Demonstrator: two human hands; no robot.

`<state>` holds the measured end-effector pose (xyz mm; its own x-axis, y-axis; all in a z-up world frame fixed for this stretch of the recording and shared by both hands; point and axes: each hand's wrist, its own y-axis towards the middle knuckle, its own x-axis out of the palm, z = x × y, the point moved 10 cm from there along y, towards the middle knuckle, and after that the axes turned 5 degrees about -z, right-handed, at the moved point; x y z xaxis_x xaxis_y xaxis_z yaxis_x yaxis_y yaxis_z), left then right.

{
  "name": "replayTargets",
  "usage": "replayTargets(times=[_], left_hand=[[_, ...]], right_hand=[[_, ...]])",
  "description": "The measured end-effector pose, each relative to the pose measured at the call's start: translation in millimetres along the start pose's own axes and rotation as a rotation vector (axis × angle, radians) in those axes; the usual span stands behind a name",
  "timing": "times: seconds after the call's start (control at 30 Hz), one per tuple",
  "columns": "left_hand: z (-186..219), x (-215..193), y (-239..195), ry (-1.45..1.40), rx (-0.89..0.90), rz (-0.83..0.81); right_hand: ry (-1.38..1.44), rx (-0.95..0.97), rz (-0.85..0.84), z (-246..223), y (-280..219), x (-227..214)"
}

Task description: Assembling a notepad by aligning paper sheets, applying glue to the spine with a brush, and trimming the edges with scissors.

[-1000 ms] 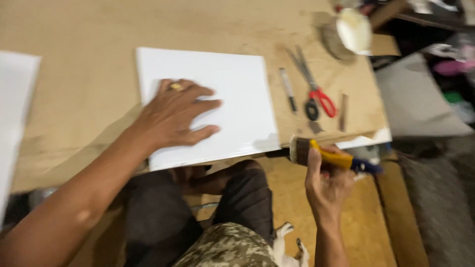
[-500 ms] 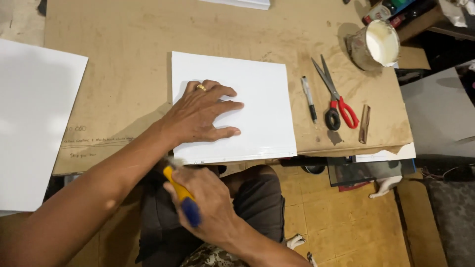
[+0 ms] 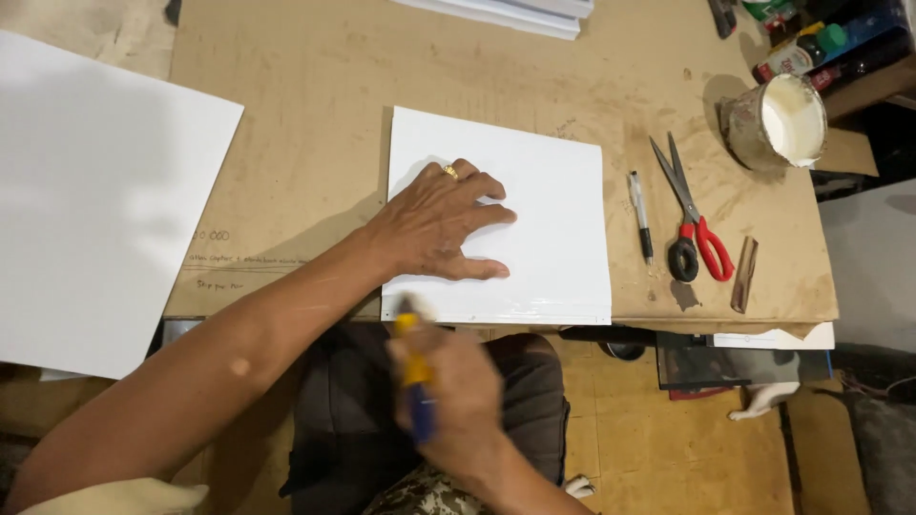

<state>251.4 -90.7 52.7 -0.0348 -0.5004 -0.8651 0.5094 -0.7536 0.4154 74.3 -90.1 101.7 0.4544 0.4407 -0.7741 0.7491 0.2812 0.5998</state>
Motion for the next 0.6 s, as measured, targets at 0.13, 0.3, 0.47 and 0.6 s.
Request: replayTargets(times=[0.13, 0.3, 0.47, 0.6], left_hand=[[1, 0, 2, -0.047, -0.01, -0.04], [-1, 3, -3, -0.061, -0.016, -0.024], [-2, 1, -2, -0.071, -0.035, -0.04], [-4, 0, -3, -0.081, -0.063, -0.101]], right_hand=[[0.254, 0.018, -0.058, -10, 9, -11], [0.135, -0.014, -0.015, 13, 8, -23], [0.238, -0.024, -0.366, -17, -10, 48], [0.232, 0.064, -0.322, -21, 1, 10]])
